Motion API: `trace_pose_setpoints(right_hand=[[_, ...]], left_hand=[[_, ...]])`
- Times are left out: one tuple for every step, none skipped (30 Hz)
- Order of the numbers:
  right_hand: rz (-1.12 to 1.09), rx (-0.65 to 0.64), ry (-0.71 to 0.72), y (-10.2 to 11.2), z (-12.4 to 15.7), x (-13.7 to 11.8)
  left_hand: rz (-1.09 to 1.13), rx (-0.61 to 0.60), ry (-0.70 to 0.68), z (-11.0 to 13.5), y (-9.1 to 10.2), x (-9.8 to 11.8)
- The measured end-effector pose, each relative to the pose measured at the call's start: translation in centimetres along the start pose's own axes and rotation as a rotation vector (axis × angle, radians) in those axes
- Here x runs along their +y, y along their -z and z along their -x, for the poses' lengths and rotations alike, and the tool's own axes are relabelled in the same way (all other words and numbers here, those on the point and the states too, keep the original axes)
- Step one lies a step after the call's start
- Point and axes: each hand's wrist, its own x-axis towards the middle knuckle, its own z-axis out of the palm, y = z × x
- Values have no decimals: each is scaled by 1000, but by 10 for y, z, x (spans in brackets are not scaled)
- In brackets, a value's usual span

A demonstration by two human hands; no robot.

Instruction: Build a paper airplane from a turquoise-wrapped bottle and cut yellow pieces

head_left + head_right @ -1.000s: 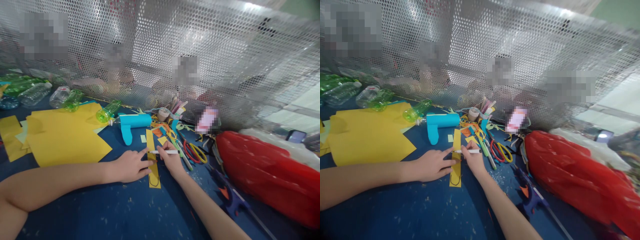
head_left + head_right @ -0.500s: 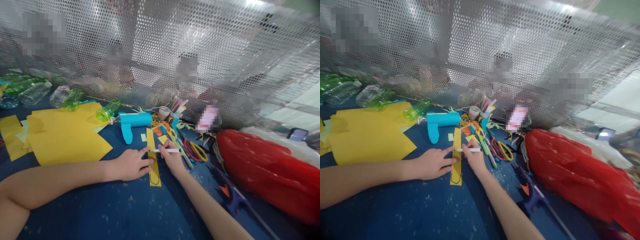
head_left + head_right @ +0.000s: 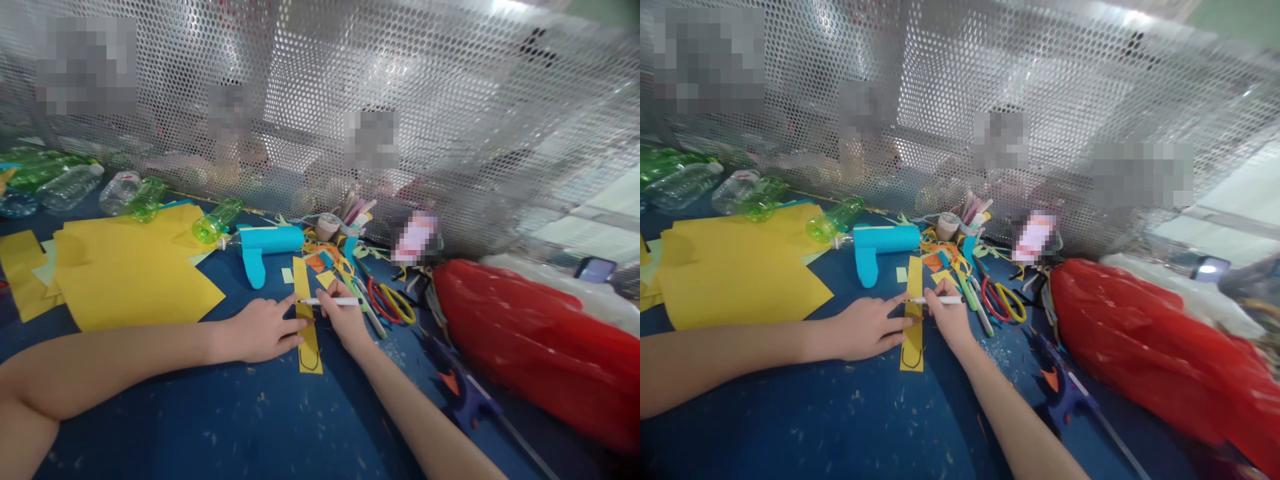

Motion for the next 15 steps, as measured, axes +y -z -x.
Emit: trace_pose_setpoints(right_hand=[[-1,-3,-3,0,0,0],[2,-4,-7,0,0,-1],[6,-3,-9,0,0,-1],[11,-4,-11,0,0,-1],[14,-5,-12,0,0,-1],[16,-6,-12,0,0,-2],[18,-8,-12,0,0,-2],[21,-9,-11,0,0,-3],[25,-10,-9,-1,0,-4],[29,-9,-8,-1,1,-5],[33,-9,-7,-1,1,-6],[38,-11,-7,-1,1,-7],[44,-14,-7,-1,2,-8],[48,-18,-6,-2,2,-9],[52,-21,-6,-2,3,-10]], left_hand=[[-1,2,1,0,0,0],[-2,5,1,0,0,0],[-3,7,1,0,0,0],[-4,9,1,0,-1,0],[-4,10,1,0,-1,0],[-4,10,2,0,-1,0],[-3,10,3,0,-1,0],[-3,9,4,0,-1,0],[-4,8,4,0,-1,0],[-5,6,5,0,-1,0],[-6,5,5,0,0,0],[-7,3,7,0,0,0],[-8,3,8,0,0,0],[-8,3,8,0,1,1],[-7,5,7,0,1,1]])
